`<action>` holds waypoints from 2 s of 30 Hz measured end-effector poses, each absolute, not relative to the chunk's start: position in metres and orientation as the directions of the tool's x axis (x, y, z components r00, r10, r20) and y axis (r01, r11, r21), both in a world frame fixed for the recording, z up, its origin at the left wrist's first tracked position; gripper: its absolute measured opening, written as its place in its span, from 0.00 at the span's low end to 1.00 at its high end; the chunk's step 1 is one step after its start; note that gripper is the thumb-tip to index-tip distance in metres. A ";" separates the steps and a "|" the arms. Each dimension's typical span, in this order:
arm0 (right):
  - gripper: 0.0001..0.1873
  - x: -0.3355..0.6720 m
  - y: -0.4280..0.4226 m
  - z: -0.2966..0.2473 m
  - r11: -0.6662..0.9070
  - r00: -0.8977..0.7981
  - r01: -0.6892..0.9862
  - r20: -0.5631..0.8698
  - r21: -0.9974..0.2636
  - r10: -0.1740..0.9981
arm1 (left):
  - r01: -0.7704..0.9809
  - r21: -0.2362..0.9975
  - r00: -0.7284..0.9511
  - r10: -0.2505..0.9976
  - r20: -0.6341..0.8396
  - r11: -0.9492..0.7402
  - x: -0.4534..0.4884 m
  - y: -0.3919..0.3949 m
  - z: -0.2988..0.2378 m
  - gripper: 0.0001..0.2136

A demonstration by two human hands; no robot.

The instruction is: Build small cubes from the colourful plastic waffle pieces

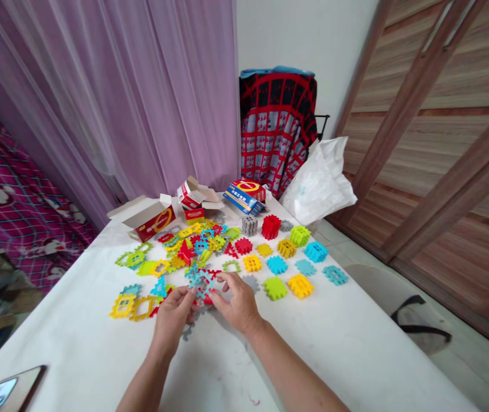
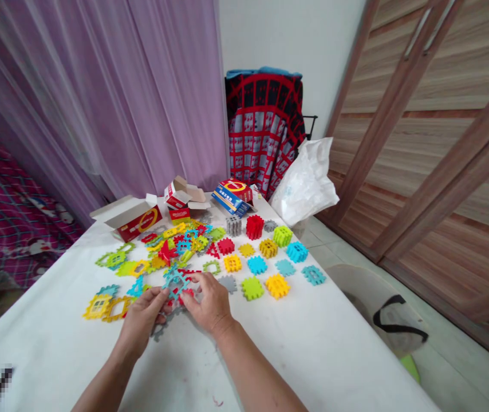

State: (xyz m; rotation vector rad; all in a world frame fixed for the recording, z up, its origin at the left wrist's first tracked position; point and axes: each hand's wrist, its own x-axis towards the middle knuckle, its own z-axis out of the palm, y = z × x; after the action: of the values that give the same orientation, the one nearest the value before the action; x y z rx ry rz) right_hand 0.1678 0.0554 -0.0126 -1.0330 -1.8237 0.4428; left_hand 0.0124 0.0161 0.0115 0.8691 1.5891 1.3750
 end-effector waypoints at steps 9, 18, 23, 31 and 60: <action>0.20 0.162 0.049 -0.020 0.601 -0.213 0.561 0.603 -0.569 0.769 | -0.135 0.981 -0.404 0.896 -0.183 0.140 0.013 0.015 0.010 0.23; 0.20 0.162 0.048 -0.017 0.602 -0.208 0.611 0.629 -0.514 0.749 | -0.208 0.968 -0.373 0.904 -0.208 0.137 0.018 0.013 0.008 0.25; 0.18 0.162 0.048 -0.016 0.606 -0.203 0.605 0.636 -0.516 0.744 | -0.229 0.965 -0.357 0.912 -0.203 0.126 0.018 0.013 0.006 0.25; 0.11 0.164 0.048 -0.015 0.682 -0.258 0.544 0.676 -0.489 0.691 | -0.234 0.966 -0.364 0.911 -0.192 0.110 0.010 0.014 0.004 0.25; 0.20 0.210 0.060 -0.002 0.545 -0.058 0.671 0.696 -0.503 0.715 | -0.164 0.976 -0.316 0.930 -0.189 0.142 0.014 0.006 0.012 0.29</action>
State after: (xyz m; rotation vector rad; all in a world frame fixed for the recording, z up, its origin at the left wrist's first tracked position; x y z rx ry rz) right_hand 0.2100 0.0599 -0.0017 -1.1558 -1.7633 0.0546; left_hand 0.0141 0.0065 0.0124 0.8025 1.4161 1.3789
